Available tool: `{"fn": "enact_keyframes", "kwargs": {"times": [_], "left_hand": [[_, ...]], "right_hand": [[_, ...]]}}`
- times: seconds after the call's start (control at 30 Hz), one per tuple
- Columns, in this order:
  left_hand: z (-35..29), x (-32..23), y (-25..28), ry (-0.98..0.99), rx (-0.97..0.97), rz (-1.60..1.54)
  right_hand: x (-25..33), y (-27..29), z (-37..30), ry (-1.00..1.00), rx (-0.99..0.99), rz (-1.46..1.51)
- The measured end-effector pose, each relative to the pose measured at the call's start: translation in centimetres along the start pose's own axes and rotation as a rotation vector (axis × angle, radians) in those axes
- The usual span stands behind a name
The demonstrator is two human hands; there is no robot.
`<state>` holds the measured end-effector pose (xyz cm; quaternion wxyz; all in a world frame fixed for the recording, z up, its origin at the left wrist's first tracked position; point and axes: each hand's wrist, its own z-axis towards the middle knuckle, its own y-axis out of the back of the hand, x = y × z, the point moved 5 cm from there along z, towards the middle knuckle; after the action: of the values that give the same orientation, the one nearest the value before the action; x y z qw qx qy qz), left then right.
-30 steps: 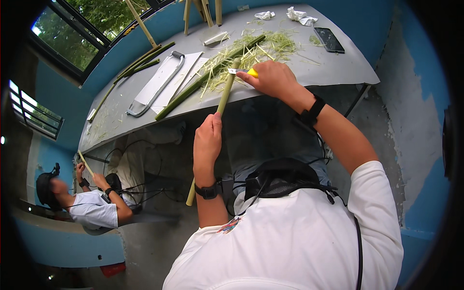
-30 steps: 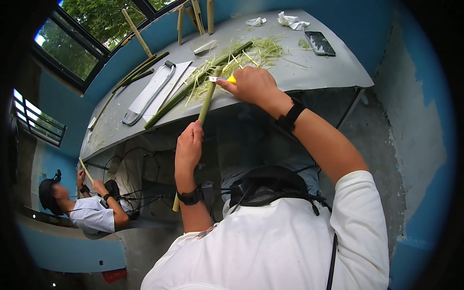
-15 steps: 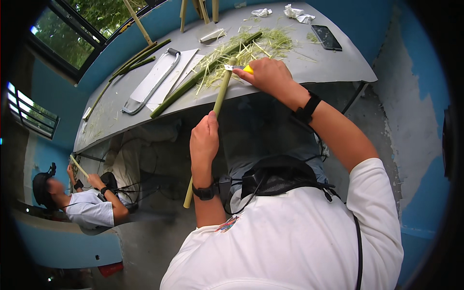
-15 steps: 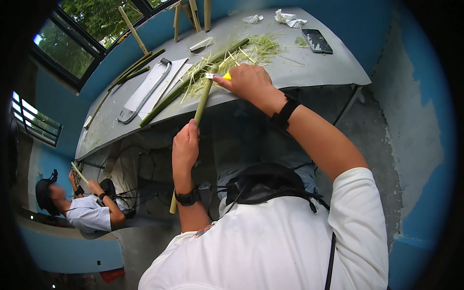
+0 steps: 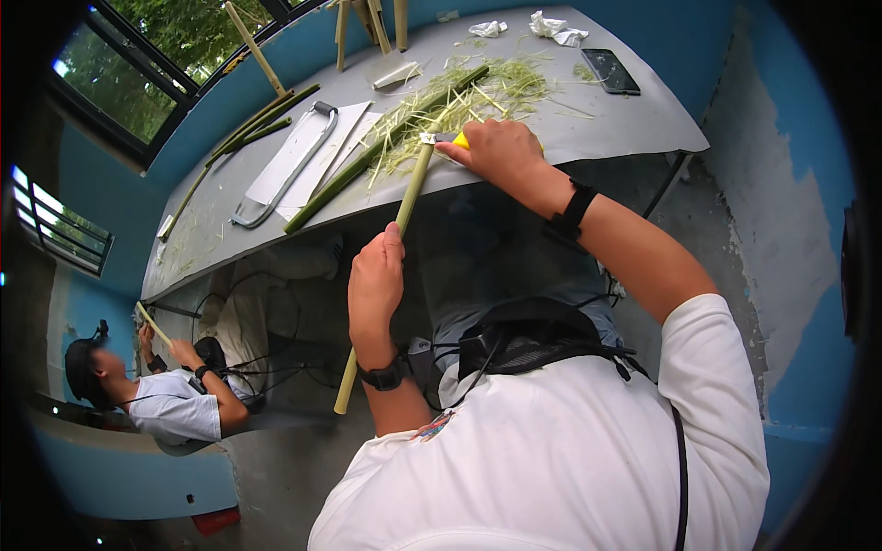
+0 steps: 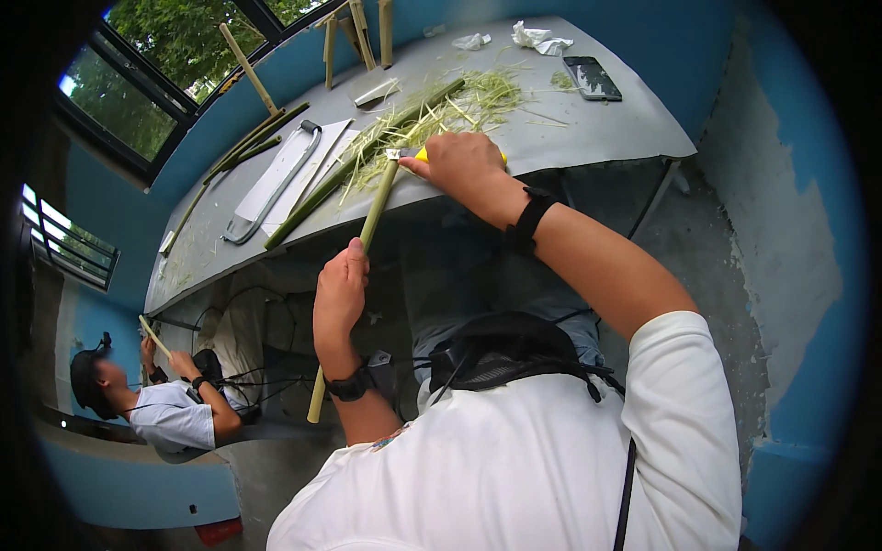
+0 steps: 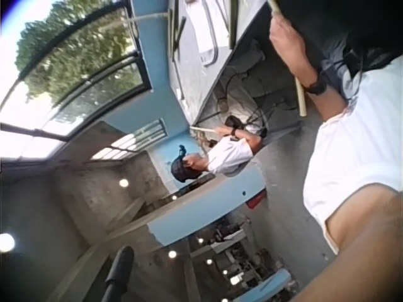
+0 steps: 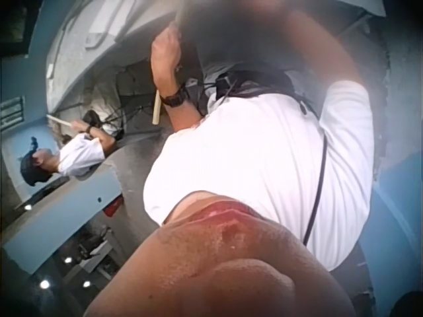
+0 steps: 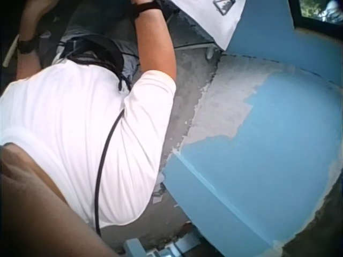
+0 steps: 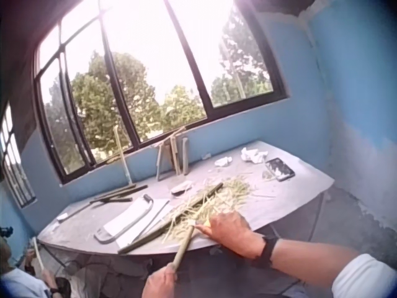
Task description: The recorder uses a utility knife to strip the outer layer of a bamboo stalk into thin fibers.
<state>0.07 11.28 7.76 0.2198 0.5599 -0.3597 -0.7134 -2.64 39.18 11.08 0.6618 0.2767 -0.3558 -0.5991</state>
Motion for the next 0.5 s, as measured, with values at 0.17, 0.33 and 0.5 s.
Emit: {"fn": "enact_keyframes", "kwargs": {"times": [0.17,0.33,0.5], "left_hand": [[0.5,-0.3,1.4,0.043,0.088,-0.025],[0.8,0.4,3.5,0.043,0.166,0.032],[0.2,1.8,5.8,0.071,0.154,0.048]], "right_hand": [[0.2,0.2,-0.2,-0.013,0.044,-0.019],[0.3,0.1,0.1,-0.125,0.177,-0.063],[0.2,-0.4,0.2,-0.054,0.203,-0.115]]}}
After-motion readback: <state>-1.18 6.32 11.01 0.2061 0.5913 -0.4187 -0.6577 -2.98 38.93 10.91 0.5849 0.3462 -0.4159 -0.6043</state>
